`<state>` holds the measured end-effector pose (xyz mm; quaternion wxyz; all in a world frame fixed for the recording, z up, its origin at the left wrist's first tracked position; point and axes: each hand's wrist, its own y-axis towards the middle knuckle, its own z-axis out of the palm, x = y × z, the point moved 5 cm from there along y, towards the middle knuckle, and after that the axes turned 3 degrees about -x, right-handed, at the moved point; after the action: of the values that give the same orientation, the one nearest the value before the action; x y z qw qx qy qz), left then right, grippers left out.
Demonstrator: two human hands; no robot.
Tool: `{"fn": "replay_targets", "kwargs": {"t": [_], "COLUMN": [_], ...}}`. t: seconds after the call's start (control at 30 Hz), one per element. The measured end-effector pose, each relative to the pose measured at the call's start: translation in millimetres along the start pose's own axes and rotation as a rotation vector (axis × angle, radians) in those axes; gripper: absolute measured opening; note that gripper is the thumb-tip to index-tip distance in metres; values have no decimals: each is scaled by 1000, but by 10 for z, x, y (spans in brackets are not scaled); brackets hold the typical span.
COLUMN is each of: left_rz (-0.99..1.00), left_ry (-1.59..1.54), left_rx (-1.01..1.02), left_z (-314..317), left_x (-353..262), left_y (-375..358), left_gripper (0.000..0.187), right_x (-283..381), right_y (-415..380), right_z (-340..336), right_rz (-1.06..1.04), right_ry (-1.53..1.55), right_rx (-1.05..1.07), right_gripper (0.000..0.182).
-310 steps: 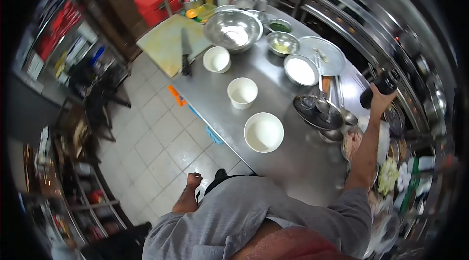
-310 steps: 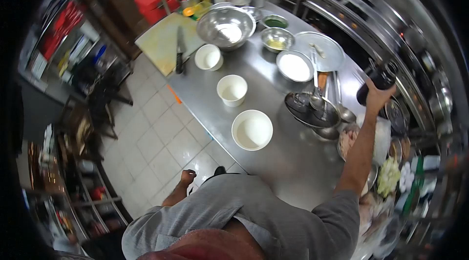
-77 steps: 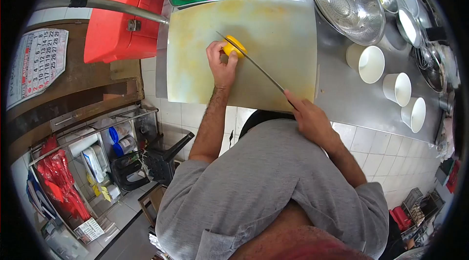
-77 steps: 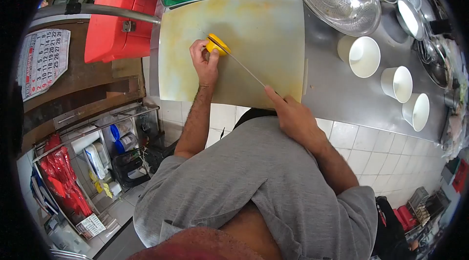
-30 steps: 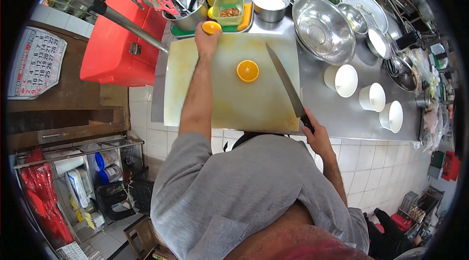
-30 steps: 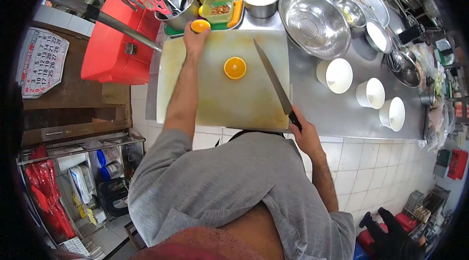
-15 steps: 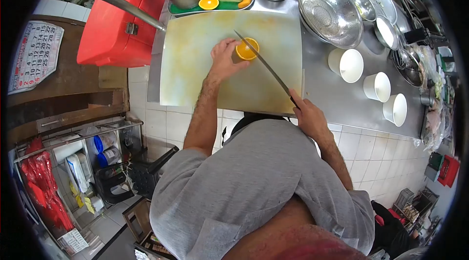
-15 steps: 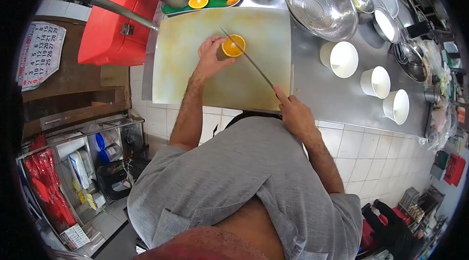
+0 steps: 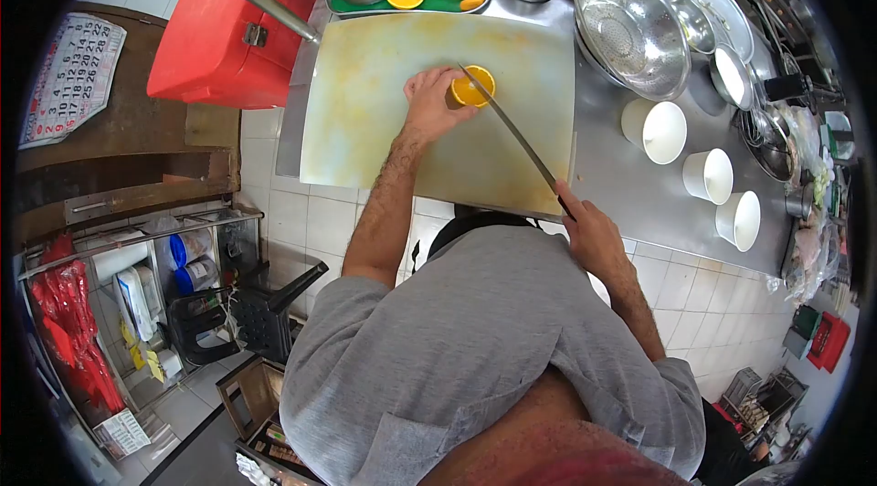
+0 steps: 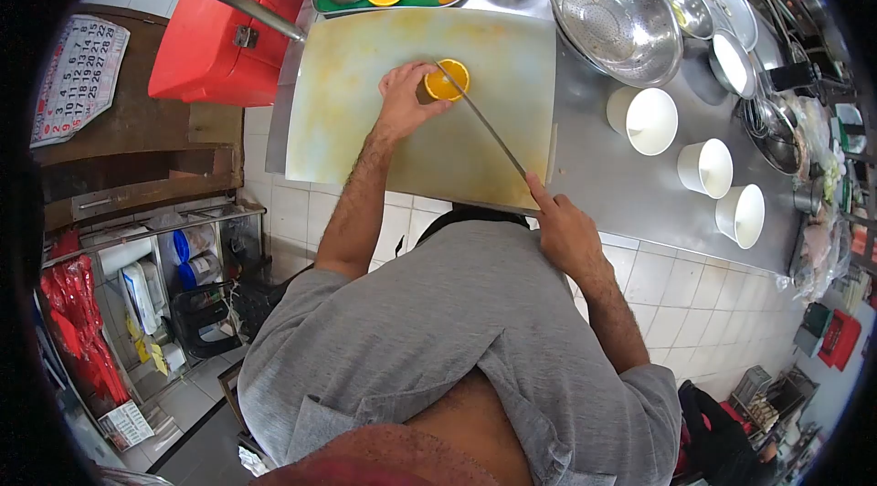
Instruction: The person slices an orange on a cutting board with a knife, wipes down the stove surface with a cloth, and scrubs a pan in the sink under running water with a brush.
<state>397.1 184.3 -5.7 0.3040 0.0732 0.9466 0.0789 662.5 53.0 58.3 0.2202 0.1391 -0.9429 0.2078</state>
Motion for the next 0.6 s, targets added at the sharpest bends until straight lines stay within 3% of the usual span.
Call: {"fn": "replay_targets", "kwargs": {"t": [0.23, 0.4, 0.5, 0.57, 0.6], "left_rz": [-10, -28, 50, 195, 199], "left_ry": [-39, -99, -7, 98, 98], "left_rx": [38, 83, 150, 352, 348], "left_z": [-18, -75, -80, -2, -24], "left_x": [7, -10, -57, -162, -199], "left_y": [27, 56, 144, 271, 329], "left_gripper": [61, 70, 75, 76, 76], "right_x": [87, 38, -73, -152, -193], "right_y": [579, 320, 119, 65, 58], "right_z": [185, -21, -51, -62, -51], "right_rz": [-72, -42, 35, 79, 86], "right_ry": [178, 274, 379, 403, 415], "right_rx": [-105, -112, -149, -169, -175], "right_gripper": [56, 56, 57, 57, 56]}}
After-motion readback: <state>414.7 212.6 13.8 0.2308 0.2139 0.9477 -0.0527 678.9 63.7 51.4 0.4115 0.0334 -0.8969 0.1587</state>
